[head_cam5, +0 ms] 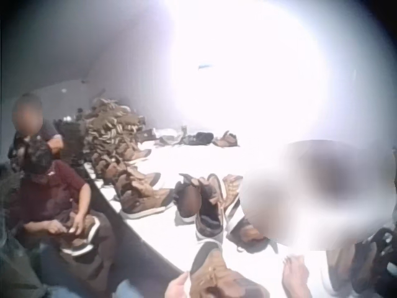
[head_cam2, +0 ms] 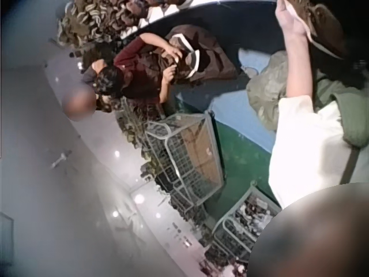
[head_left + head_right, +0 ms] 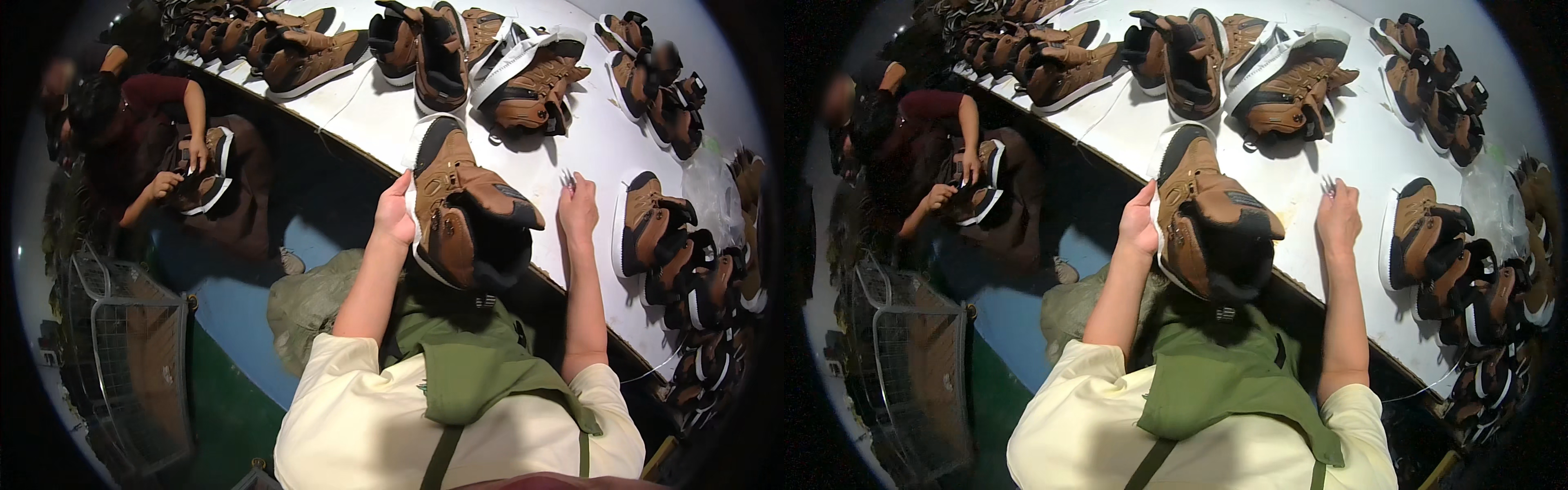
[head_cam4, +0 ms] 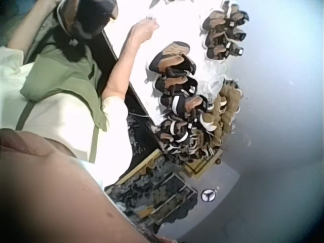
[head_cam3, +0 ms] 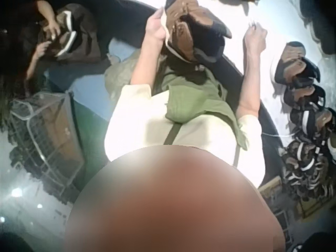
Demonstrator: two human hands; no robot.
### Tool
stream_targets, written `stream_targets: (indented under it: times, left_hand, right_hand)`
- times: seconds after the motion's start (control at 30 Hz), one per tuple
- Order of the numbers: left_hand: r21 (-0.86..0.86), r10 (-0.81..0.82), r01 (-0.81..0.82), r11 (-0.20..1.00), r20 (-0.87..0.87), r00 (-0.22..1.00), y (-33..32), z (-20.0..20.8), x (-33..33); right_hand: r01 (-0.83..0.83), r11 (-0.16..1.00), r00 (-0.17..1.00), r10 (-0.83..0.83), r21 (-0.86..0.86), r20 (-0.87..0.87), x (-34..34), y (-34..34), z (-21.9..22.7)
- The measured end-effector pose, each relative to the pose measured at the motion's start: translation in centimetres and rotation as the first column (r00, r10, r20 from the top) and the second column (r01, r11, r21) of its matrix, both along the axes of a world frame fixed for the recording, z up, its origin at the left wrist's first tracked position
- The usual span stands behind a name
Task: The person assembles brown hiking boots by inserting insoles, attaching white midsoles, and applying adhesive strips. The person handles each shoe one at a time, turning them over and pressing components together before placing them on a table with other boots.
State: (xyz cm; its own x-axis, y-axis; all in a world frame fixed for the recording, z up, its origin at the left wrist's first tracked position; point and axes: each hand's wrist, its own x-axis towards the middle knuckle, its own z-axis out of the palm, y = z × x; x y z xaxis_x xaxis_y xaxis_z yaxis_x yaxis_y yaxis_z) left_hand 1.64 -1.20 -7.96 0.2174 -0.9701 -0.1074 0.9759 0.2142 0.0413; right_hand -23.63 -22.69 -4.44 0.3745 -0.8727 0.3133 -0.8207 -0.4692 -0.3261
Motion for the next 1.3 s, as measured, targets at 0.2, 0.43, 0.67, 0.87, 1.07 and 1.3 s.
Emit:
stream_targets:
  times: [0.2, 0.43, 0.67, 0.87, 1.07, 1.3]
  left_hand:
    - [0.035, 0.017, -0.017, 0.999, 0.005, 1.000, -0.4, -0.1, -0.1]
    - [-0.060, -0.033, 0.032, 0.998, -0.015, 0.999, -0.3, 0.0, 0.0]
    - [-0.111, -0.153, 0.155, 0.982, 0.032, 0.988, -0.3, 2.9, -2.0]
    - [-0.127, -0.325, 0.323, 0.938, 0.008, 0.946, -2.3, 6.0, -6.5]
    - [0.147, -0.301, 0.272, 0.951, 0.238, 0.924, -5.6, 9.6, -7.9]
    - [0.279, -0.186, 0.032, 0.960, 0.547, 0.816, -8.4, 13.3, -11.4]
  right_hand:
    - [0.043, 0.998, 0.992, -0.047, -0.034, -0.116, -0.9, -0.2, 0.8]
    - [-0.045, 0.996, 0.991, 0.035, -0.076, -0.129, -0.6, 0.9, 1.5]
    - [-0.592, 0.607, 0.707, 0.077, 0.530, 0.703, 2.5, 2.1, 4.8]
    - [-0.885, 0.332, 0.310, -0.106, 0.327, 0.945, 5.2, 2.1, 5.7]
    - [-0.936, 0.289, 0.139, -0.217, 0.200, 0.966, 2.9, 0.1, 7.5]
    - [-0.926, 0.353, 0.067, -0.195, 0.134, 0.978, -0.2, -2.7, 7.8]
